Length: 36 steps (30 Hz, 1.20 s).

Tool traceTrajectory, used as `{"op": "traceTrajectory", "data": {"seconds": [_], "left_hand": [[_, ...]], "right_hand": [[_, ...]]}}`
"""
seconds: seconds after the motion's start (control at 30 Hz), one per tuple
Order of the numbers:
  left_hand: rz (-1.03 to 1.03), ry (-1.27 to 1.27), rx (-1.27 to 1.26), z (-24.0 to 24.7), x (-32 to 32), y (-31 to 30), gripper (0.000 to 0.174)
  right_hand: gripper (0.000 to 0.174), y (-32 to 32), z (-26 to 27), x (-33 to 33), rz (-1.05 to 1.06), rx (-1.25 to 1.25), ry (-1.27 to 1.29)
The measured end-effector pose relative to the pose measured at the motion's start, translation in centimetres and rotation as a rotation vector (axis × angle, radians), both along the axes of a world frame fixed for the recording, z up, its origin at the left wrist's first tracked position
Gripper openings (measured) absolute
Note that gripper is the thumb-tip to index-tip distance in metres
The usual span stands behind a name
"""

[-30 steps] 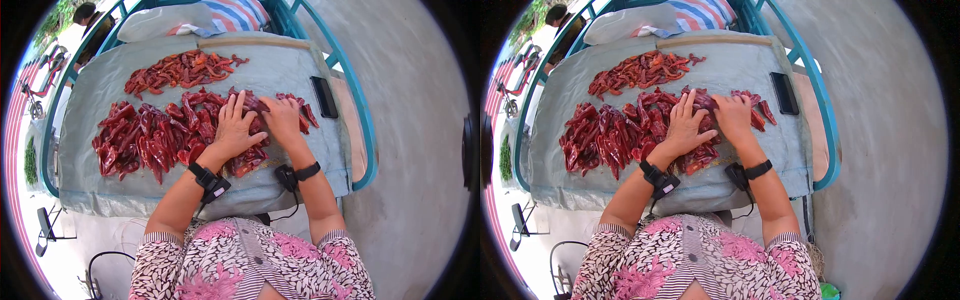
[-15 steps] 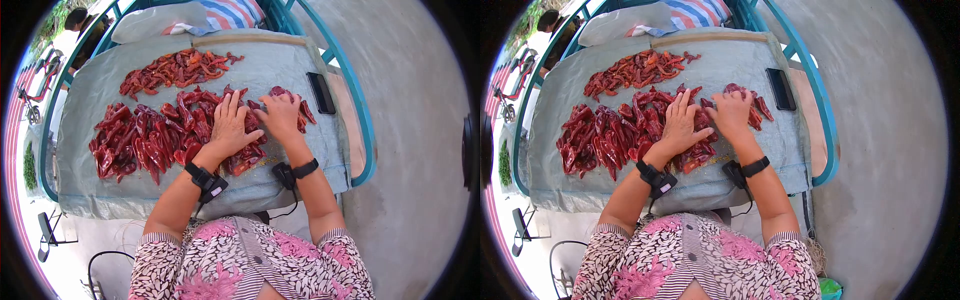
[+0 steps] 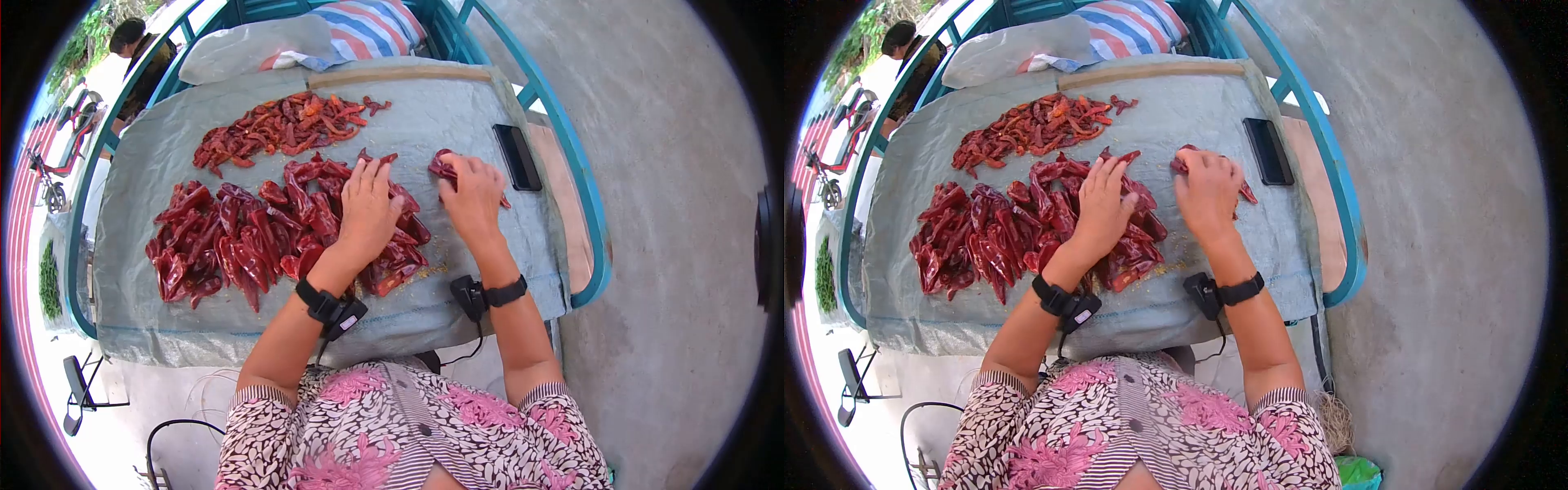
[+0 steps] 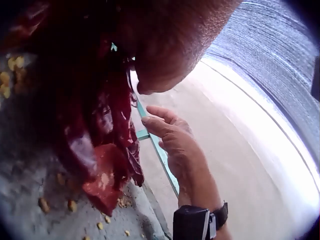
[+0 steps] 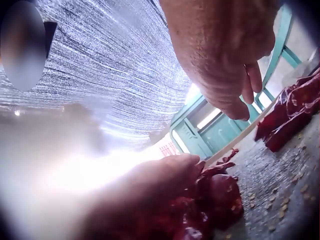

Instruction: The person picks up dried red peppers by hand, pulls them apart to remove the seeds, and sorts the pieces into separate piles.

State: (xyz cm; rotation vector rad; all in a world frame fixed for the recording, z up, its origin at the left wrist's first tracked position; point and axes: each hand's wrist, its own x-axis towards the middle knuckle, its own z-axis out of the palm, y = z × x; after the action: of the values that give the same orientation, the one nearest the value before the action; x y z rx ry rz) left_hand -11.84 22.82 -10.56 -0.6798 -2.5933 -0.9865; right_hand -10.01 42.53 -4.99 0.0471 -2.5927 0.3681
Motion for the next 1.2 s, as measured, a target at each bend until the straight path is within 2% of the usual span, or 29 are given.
{"op": "traceTrajectory", "data": {"seconds": [0.03,0.13,0.17,0.23,0.27,0.37,0.43,0.47,0.57,0.7,0.8,0.9,1.0,1.1,1.2], "left_hand": [[0.042,0.048,-0.007,1.4,0.4,0.1,0.056],[-0.024,0.011,0.114,4.8,0.7,-1.0,0.047],[-0.049,0.150,0.217,5.0,0.6,-1.1,0.045],[-0.128,-0.076,0.320,6.2,1.0,-1.2,0.045],[-0.166,-0.190,0.370,6.5,1.3,-1.2,0.045],[-0.188,-0.219,0.543,6.5,1.7,-0.3,0.045],[-0.147,-0.147,0.532,6.3,1.5,-0.2,0.044],[-0.129,-0.114,0.526,6.3,1.3,-0.2,0.044],[0.035,0.202,0.101,5.9,-0.4,-1.5,0.045],[0.069,0.207,-0.081,3.9,-3.2,-2.3,0.044],[0.049,0.165,-0.135,2.9,-4.1,-1.8,0.045],[0.069,0.111,-0.203,2.8,-3.9,-0.8,0.044],[0.060,0.091,-0.230,2.6,-4.4,-0.9,0.038],[-0.023,0.099,-0.157,3.2,-4.7,-1.6,0.032],[0.014,0.152,-0.061,5.0,-3.8,-1.7,0.026]], "right_hand": [[0.036,-0.2,0.1,0.4,0.046,-0.042,-0.004],[0.040,-1.6,0.6,1.3,0.144,-0.189,-0.029],[0.042,-2.2,0.9,1.6,0.210,-0.365,-0.065],[0.046,-3.4,1.7,2.1,0.339,-0.719,-0.139],[0.044,-3.5,1.8,2.3,0.358,-0.783,-0.174],[0.039,-3.7,1.7,2.3,0.375,-0.919,-0.257],[0.034,-3.1,1.2,2.5,0.321,-0.933,-0.292],[0.031,-2.4,0.9,2.4,0.282,-0.889,-0.253],[0.023,-0.7,1.1,2.5,0.145,-0.766,-0.137],[0.020,1.3,0.1,2.8,0.067,-0.663,-0.052],[0.024,1.5,0.0,4.0,0.154,-0.548,-0.220],[0.034,0.1,-0.4,4.4,0.193,-0.317,-0.138],[0.042,-0.9,-1.0,4.0,0.254,-0.220,-0.064],[0.045,-1.1,-0.6,3.4,0.281,-0.240,-0.111],[0.046,-1.2,-0.7,2.5,0.298,-0.162,-0.081]]}}
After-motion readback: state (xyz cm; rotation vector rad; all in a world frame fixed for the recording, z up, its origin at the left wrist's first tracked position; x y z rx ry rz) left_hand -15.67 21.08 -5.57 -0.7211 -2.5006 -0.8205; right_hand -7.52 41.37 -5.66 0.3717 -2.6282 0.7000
